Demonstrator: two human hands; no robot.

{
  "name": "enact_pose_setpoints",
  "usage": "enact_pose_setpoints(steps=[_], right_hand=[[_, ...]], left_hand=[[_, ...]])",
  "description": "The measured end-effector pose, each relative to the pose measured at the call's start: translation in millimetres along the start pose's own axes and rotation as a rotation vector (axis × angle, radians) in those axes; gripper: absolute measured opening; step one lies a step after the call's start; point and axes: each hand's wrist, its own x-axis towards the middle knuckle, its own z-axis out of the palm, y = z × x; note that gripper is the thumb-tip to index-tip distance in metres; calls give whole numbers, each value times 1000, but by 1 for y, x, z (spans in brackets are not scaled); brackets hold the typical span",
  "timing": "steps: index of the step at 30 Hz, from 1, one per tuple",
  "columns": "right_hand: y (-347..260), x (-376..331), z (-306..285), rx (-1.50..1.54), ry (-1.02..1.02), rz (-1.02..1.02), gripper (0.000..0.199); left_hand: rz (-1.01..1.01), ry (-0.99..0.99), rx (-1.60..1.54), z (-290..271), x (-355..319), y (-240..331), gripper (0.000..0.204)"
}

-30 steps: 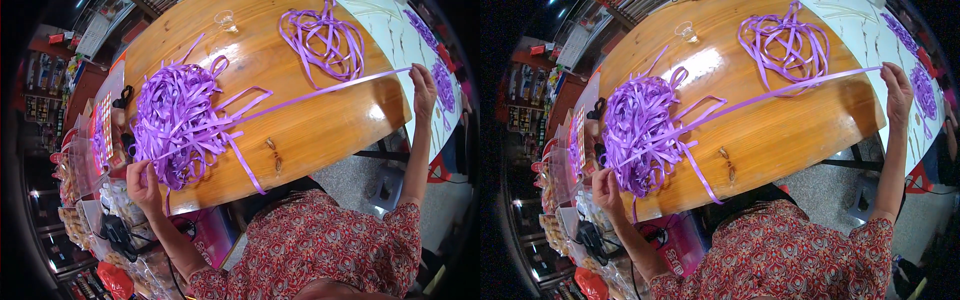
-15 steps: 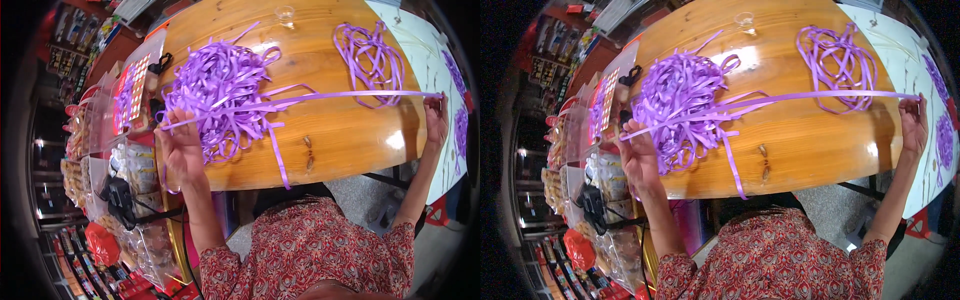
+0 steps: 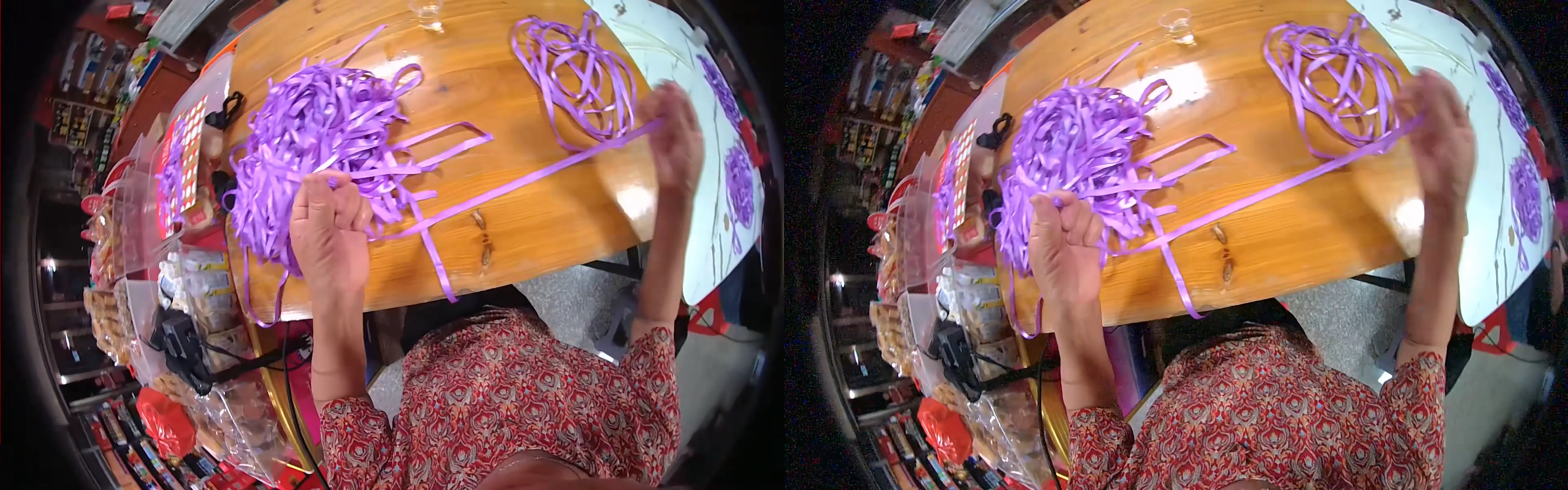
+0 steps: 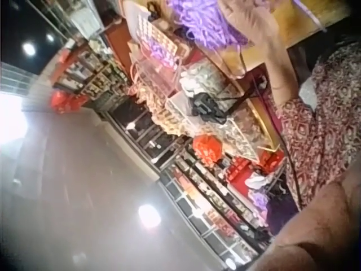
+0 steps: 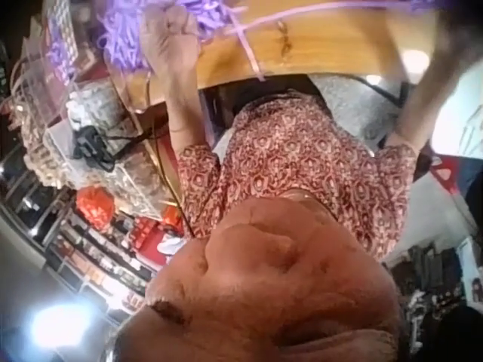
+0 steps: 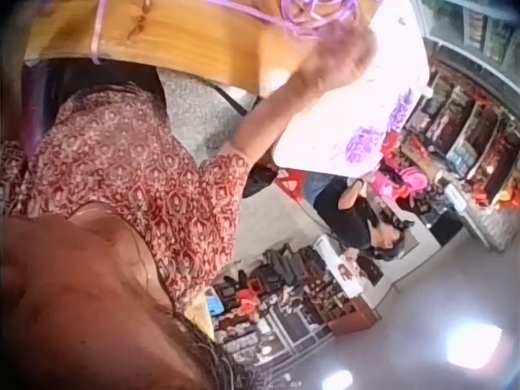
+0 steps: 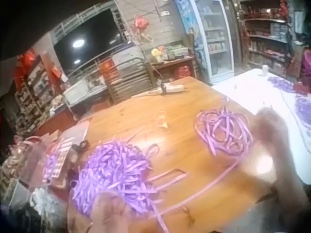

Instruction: The person ties knots in purple ribbons by hand, working through them one at a time to form a decorative pattern.

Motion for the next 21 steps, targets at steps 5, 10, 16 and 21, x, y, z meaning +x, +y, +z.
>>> enact_pose_setpoints(steps=[5, 10, 16, 21], right_hand=[[22, -29, 124, -557, -392, -44, 22], [36, -31, 167, -622, -677, -322, 25], [44, -43, 185, -251, -536, 88, 19], [54, -34, 170, -391, -624, -20, 14]], left_hand=[[-69, -58, 3, 29, -3, -12, 26], [-61, -140, 98, 35, -6, -16, 19], [111, -169, 392, 38, 0, -25, 11], [289, -264, 575, 41, 7, -34, 13]])
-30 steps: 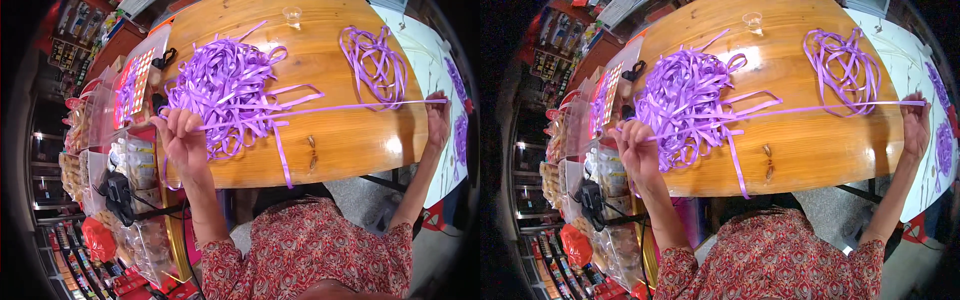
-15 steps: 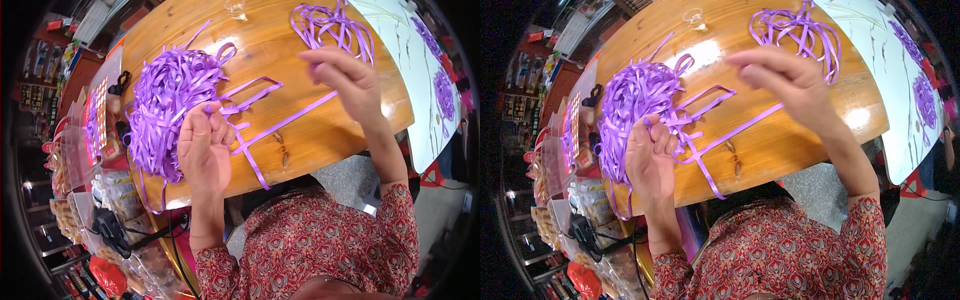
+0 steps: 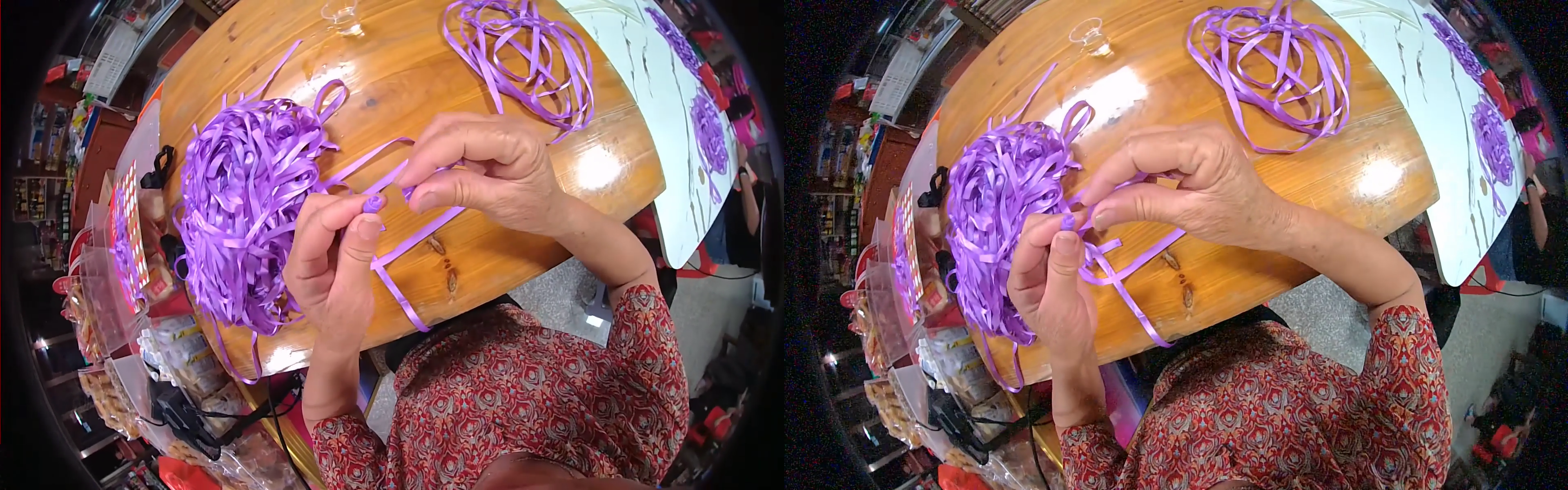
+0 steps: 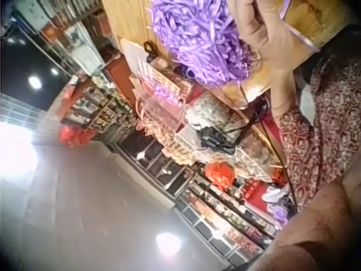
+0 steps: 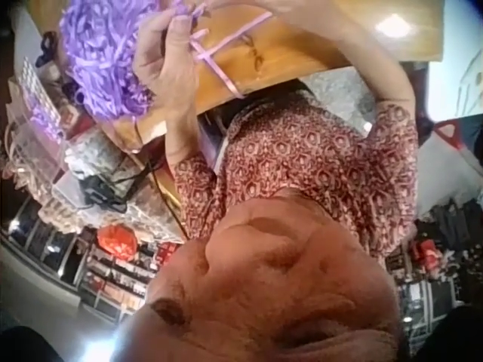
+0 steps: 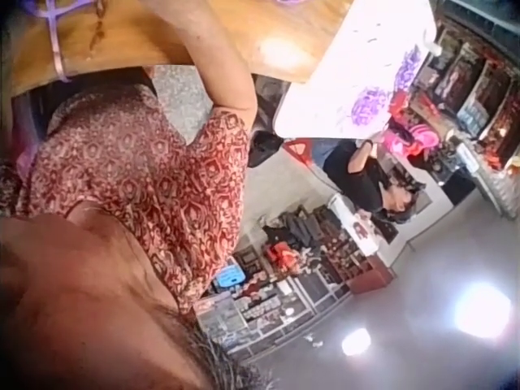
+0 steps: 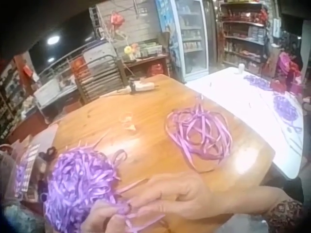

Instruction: The person ties knots in purple ribbons by hand, working through them one at a time to form a decorative pattern.

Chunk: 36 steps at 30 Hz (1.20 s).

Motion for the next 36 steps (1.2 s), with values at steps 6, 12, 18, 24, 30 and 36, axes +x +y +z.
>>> enact_pose_setpoints(steps=[6, 12, 18, 24, 30, 36], right_hand=[[6, -3, 2, 87, 21, 35, 17], [5, -4, 2, 138, 35, 42, 21], [4, -4, 2, 79, 16, 12, 21], [4, -5, 4, 190, 74, 112, 20], [6, -5, 5, 39, 8, 26, 21], [-1, -9, 11, 169, 63, 159, 28]], left_hand=[[52, -19, 75, 2, -1, -11, 18], [113, -14, 162, 3, 0, -15, 23], [164, -15, 156, 5, 0, -18, 21], [78, 10, 128, 6, -1, -16, 21], [-52, 129, 18, 14, -7, -18, 25], [77, 70, 211, 13, -4, -20, 27]])
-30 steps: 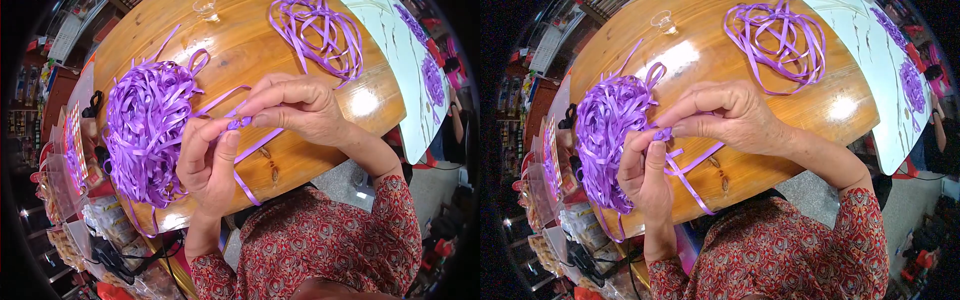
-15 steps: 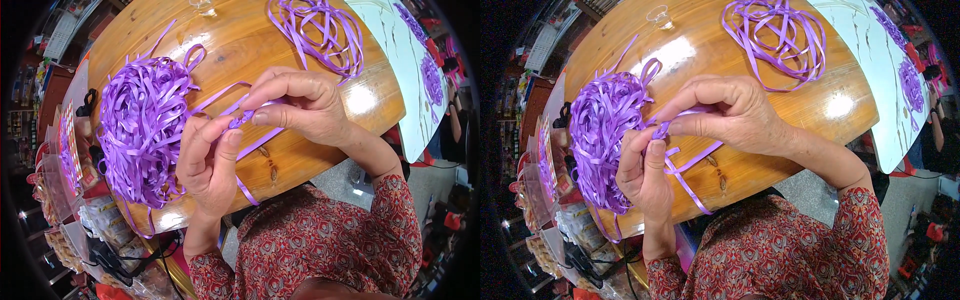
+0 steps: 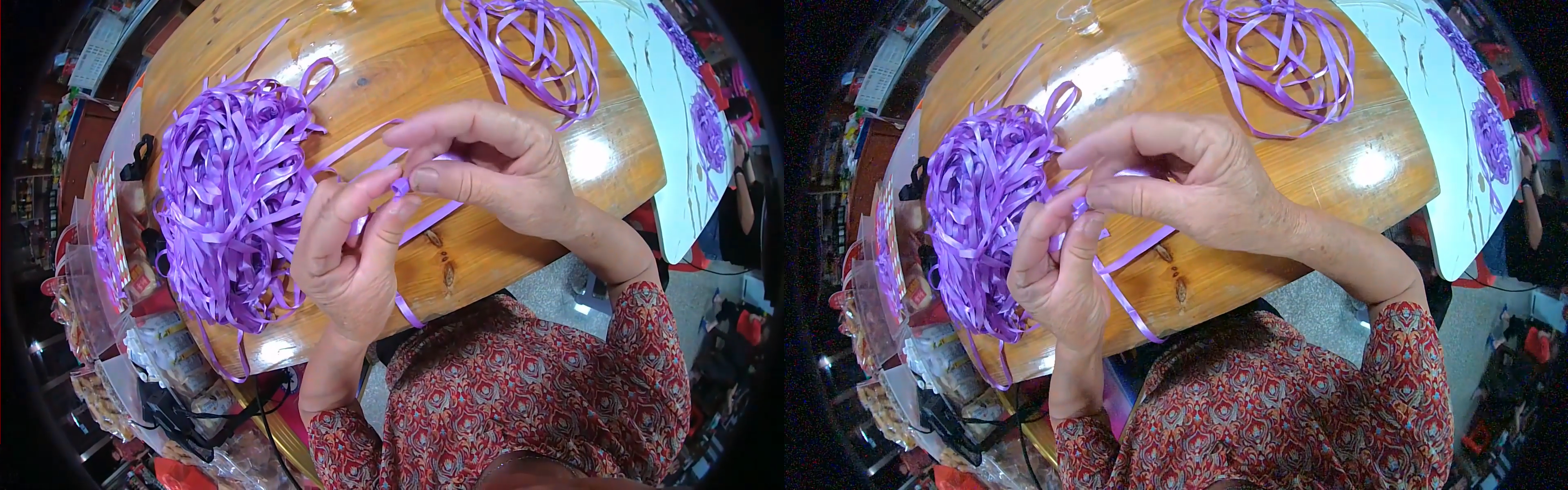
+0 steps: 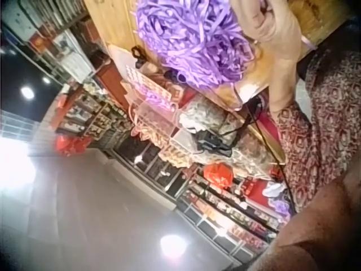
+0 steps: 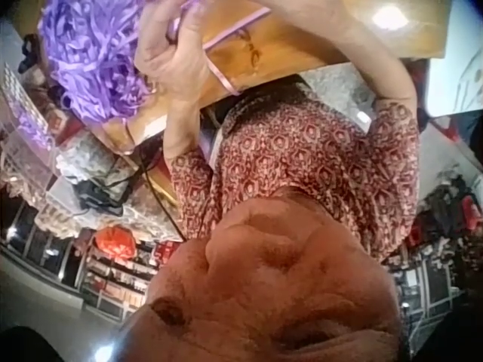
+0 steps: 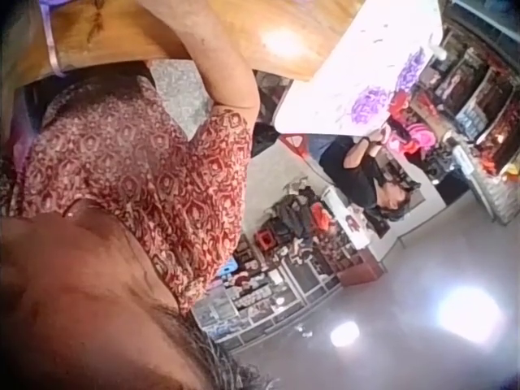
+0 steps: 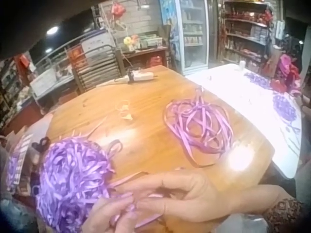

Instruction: The person ties knots in purple ribbons by hand, working through them one at a time to form a decorative pattern.

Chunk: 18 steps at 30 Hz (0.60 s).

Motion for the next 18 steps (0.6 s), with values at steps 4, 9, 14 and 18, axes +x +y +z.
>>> enact_pose_setpoints(steps=[4, 9, 14, 18], right_hand=[[1, 0, 0, 96, -13, 97, 35], [2, 2, -4, 194, -60, 152, 34], [5, 0, -5, 314, -56, 209, 33], [2, 0, -4, 278, -39, 188, 34]], left_hand=[[43, 10, -1, 2, 1, -2, 27], [83, -21, -58, -2, -2, -6, 27], [84, -38, -84, -1, -1, -6, 26], [40, -123, -25, -3, 1, 5, 24]])
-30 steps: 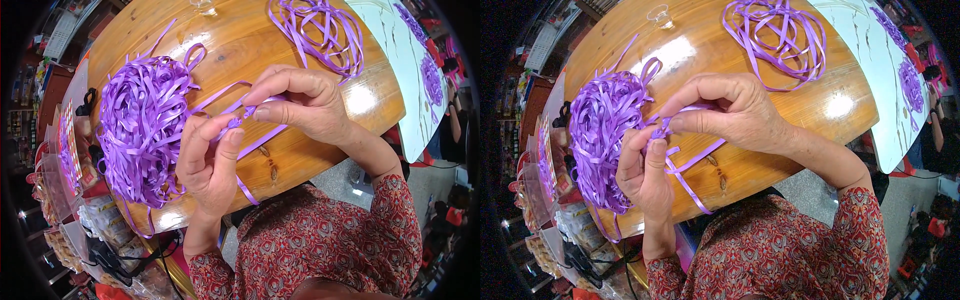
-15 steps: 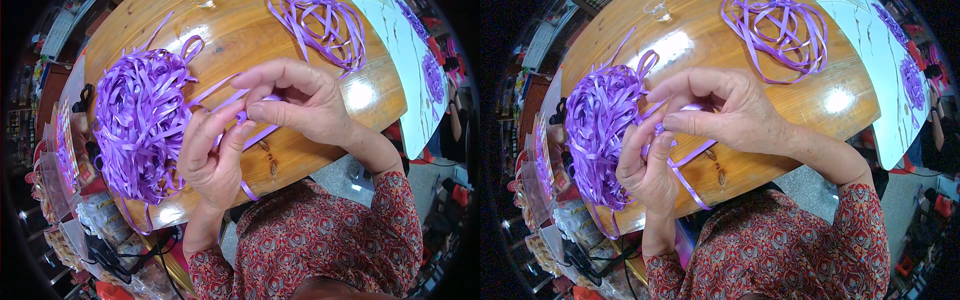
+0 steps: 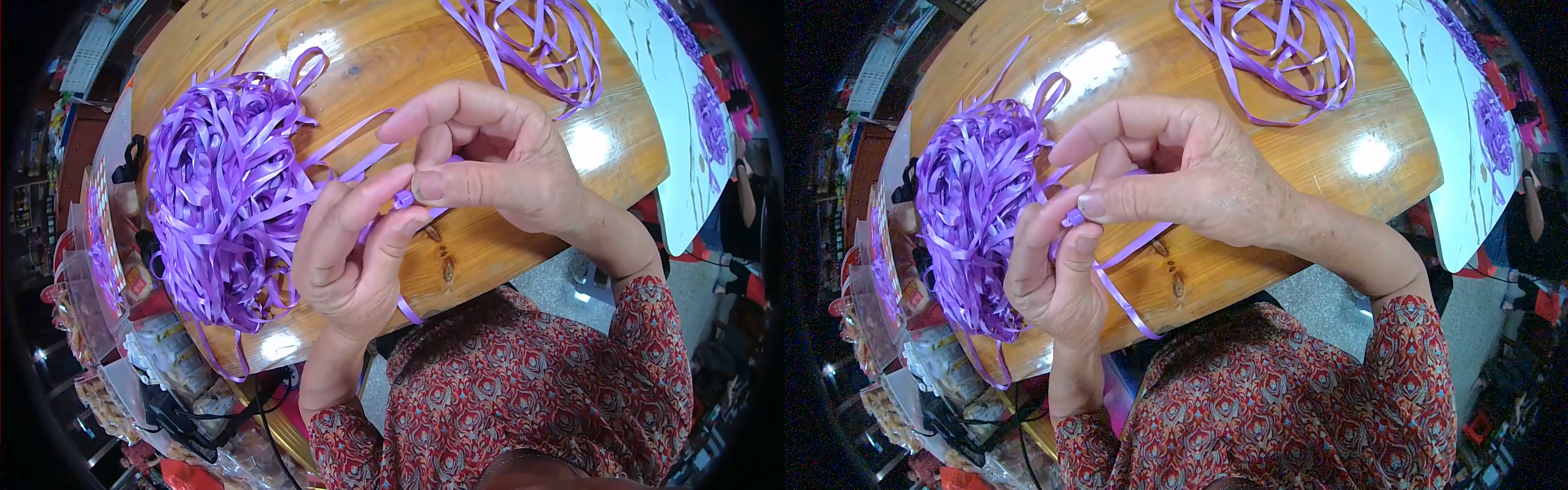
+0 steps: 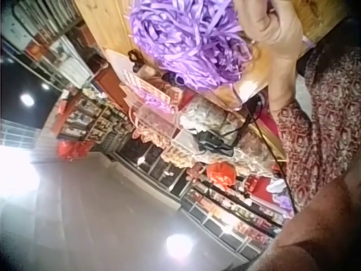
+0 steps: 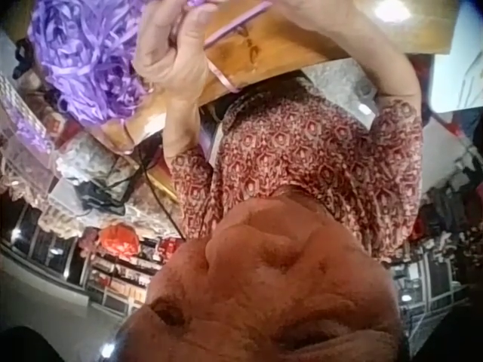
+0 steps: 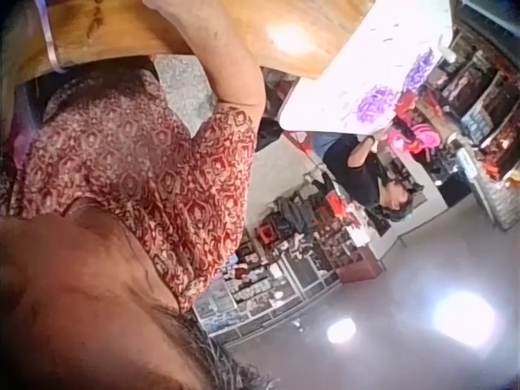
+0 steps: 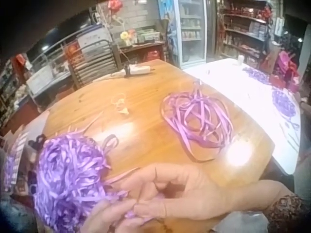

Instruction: The person ties knots in purple ribbons by hand, working through them one at a time to form a decorative pattern.

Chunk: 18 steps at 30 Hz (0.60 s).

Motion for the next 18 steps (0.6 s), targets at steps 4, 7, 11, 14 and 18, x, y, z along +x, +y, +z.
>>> enact_pose_setpoints(steps=[4, 7, 11, 14, 18], right_hand=[[4, 0, 3, 24, -2, 32, 34], [5, -1, 3, 15, -8, 27, 32], [4, -3, 4, 49, 2, 57, 29], [7, -3, 6, 17, 26, 120, 27], [9, -5, 7, -79, 29, -12, 27]], left_hand=[[71, 19, -41, 0, -1, -8, 24], [70, 65, -101, 3, -2, -9, 23], [72, 118, -100, 4, -7, -8, 21], [91, 130, -70, 2, -7, -10, 20], [62, 119, -55, -1, -6, -7, 19]])
